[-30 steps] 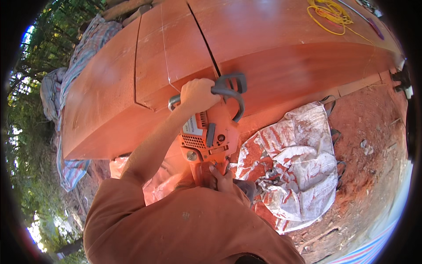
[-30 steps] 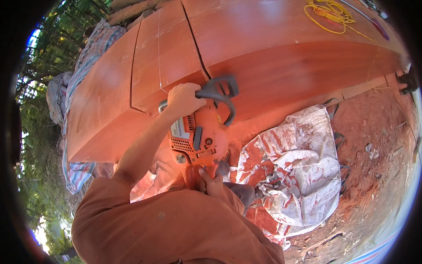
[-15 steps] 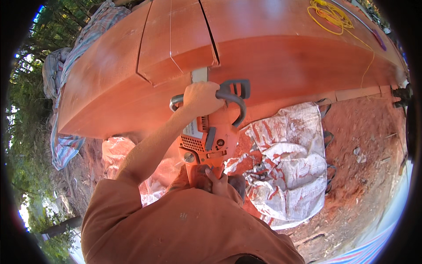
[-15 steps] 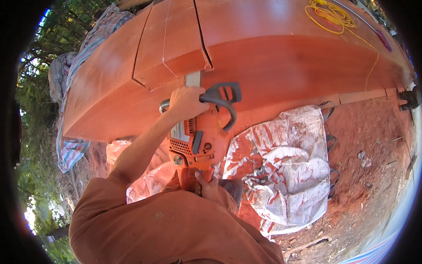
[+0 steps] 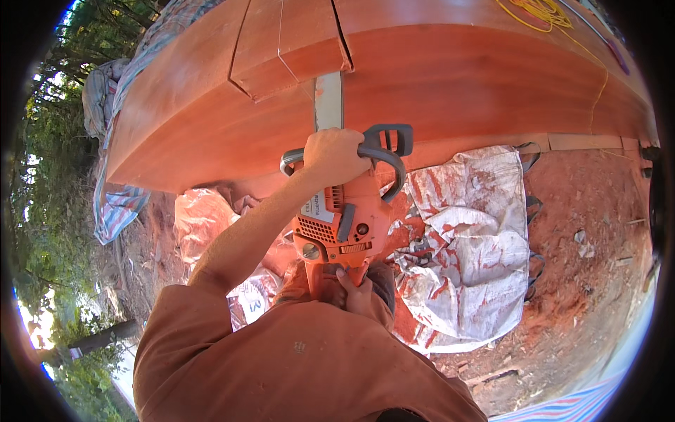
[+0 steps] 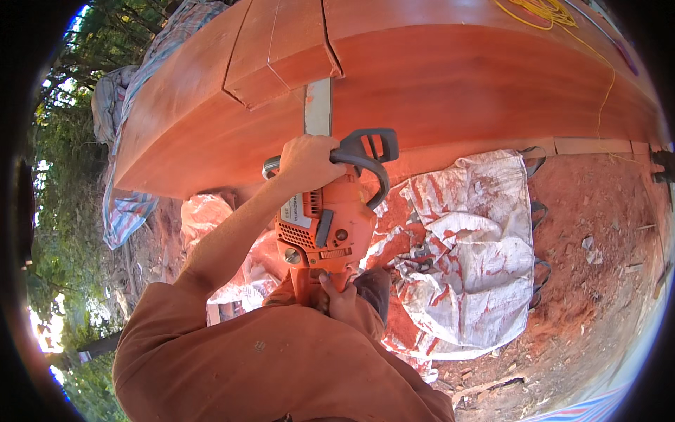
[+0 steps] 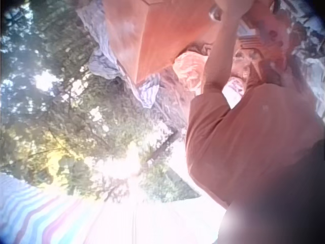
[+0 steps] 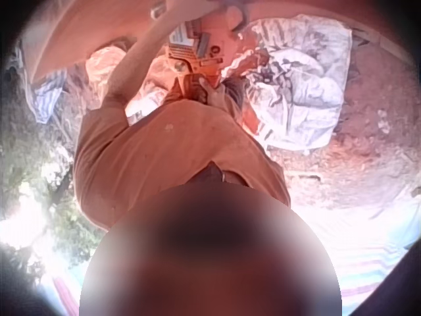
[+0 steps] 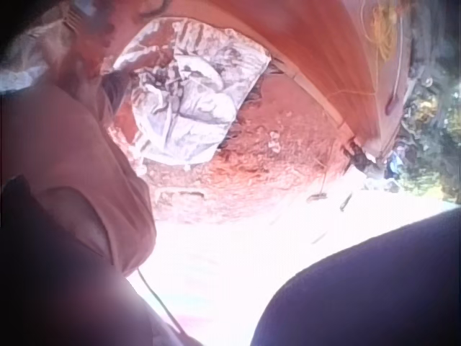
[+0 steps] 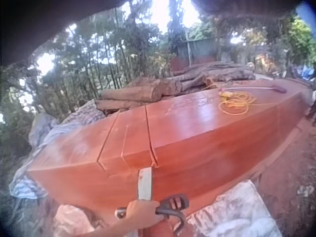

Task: The person uses a chainsaw to cut a large reddish-brown wooden beam. They guide the saw along a marked line, making a deep cut through the wood while standing on a tarp-covered ground.

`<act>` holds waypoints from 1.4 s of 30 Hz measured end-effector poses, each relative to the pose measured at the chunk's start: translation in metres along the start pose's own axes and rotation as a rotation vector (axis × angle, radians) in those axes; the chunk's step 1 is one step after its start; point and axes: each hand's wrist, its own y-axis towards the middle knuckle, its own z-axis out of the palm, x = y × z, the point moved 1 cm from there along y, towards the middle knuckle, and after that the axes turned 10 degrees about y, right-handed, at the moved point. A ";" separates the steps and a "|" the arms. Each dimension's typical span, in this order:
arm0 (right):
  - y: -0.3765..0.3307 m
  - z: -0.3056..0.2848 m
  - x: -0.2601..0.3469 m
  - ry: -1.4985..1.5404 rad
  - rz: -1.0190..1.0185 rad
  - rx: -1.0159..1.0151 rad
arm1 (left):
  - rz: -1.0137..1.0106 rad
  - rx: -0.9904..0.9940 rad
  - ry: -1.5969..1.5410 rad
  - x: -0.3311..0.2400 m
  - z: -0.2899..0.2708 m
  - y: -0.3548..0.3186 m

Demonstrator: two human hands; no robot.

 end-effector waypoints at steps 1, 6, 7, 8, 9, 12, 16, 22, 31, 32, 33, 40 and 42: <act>0.000 -0.002 -0.001 -0.028 -0.046 -0.018 | -0.001 0.003 -0.006 -0.001 0.001 -0.002; -0.004 -0.007 0.000 0.006 -0.002 -0.018 | 0.012 -0.039 -0.009 -0.001 0.001 -0.003; -0.001 -0.005 0.001 -0.009 -0.036 -0.022 | 0.007 -0.036 -0.014 0.000 0.001 -0.001; 0.002 -0.003 0.003 -0.023 -0.071 -0.026 | 0.006 -0.041 -0.020 0.000 0.001 0.001; 0.005 0.000 0.006 -0.029 -0.051 -0.019 | 0.007 -0.045 -0.025 0.000 0.001 0.004; 0.008 0.007 0.013 -0.013 0.005 0.002 | 0.012 -0.071 -0.033 0.005 -0.002 0.015; 0.019 0.022 0.025 0.011 -0.002 -0.001 | 0.021 -0.049 -0.038 0.013 -0.005 0.035; 0.051 0.050 0.039 -0.014 -0.148 -0.021 | 0.031 -0.033 -0.052 0.033 -0.008 0.072; 0.100 0.082 0.063 -0.062 -0.070 -0.053 | 0.038 -0.047 -0.054 0.066 -0.015 0.127; 0.101 0.082 0.064 -0.089 -0.060 -0.062 | 0.037 -0.047 -0.049 0.067 -0.015 0.128; 0.100 0.081 0.066 -0.069 -0.064 -0.037 | 0.036 -0.046 -0.045 0.066 -0.015 0.128; 0.057 0.050 0.062 -0.110 -0.002 -0.034 | -0.025 -0.025 -0.058 0.040 -0.004 0.081; 0.044 0.036 0.062 -0.142 0.004 -0.020 | -0.036 -0.008 -0.045 0.029 -0.002 0.065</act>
